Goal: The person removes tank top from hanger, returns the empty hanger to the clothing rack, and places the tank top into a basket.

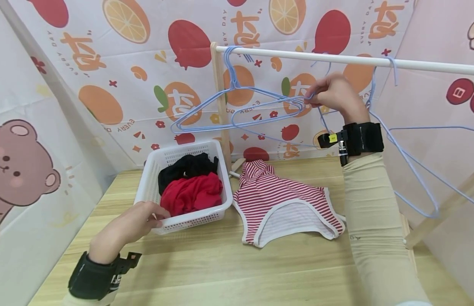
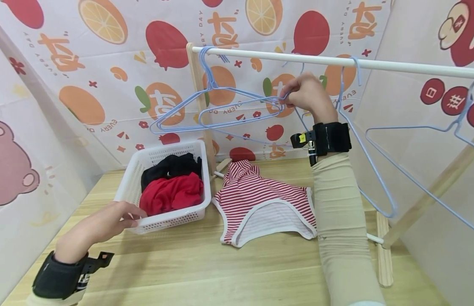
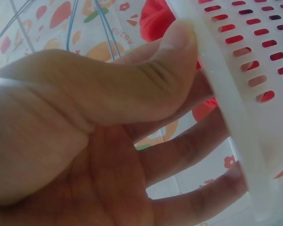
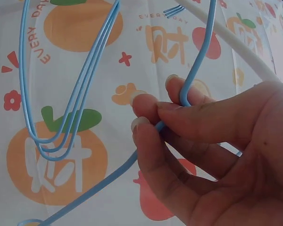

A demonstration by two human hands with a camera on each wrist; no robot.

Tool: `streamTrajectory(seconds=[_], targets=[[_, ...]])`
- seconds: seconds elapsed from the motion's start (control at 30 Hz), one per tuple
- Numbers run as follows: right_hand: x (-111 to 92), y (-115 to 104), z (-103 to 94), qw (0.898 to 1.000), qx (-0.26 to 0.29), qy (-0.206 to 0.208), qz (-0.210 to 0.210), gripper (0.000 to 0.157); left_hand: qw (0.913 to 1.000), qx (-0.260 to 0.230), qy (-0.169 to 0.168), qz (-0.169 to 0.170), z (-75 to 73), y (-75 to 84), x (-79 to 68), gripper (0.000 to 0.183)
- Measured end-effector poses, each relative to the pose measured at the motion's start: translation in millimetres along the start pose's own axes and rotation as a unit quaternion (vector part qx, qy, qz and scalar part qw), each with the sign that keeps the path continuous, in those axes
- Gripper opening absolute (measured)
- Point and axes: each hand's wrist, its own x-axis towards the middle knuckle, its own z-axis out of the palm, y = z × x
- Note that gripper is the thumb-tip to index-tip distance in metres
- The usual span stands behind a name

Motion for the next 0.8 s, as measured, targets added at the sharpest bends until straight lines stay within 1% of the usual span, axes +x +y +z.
streamTrajectory(seconds=[0.1, 0.3, 0.5, 0.63, 0.8], targets=[[2.1, -1.5, -2.3, 1.0, -0.001, 0.008, -0.004, 0.019, 1.0, 0.003, 0.001, 0.004, 0.6, -0.4, 1.2, 0.02], [5.8, -3.2, -5.4, 1.0, 0.011, 0.018, -0.023, 0.019, 1.0, 0.004, -0.002, 0.0, 0.7, -1.1, 3.6, 0.021], [8.0, -4.7, -8.1, 1.0, 0.012, 0.017, -0.017, 0.02, 1.0, 0.003, 0.001, 0.004, 0.2, -1.0, 4.1, 0.021], [9.7, -7.1, -7.6, 1.0, 0.01, 0.019, -0.021, 0.017, 1.0, 0.002, -0.004, -0.008, -0.4, -1.0, 4.0, 0.022], [12.5, -12.2, -6.6, 0.999, 0.021, 0.019, -0.038, 0.013, 0.9999, -0.001, -0.003, -0.011, -0.7, -1.6, 3.6, 0.023]])
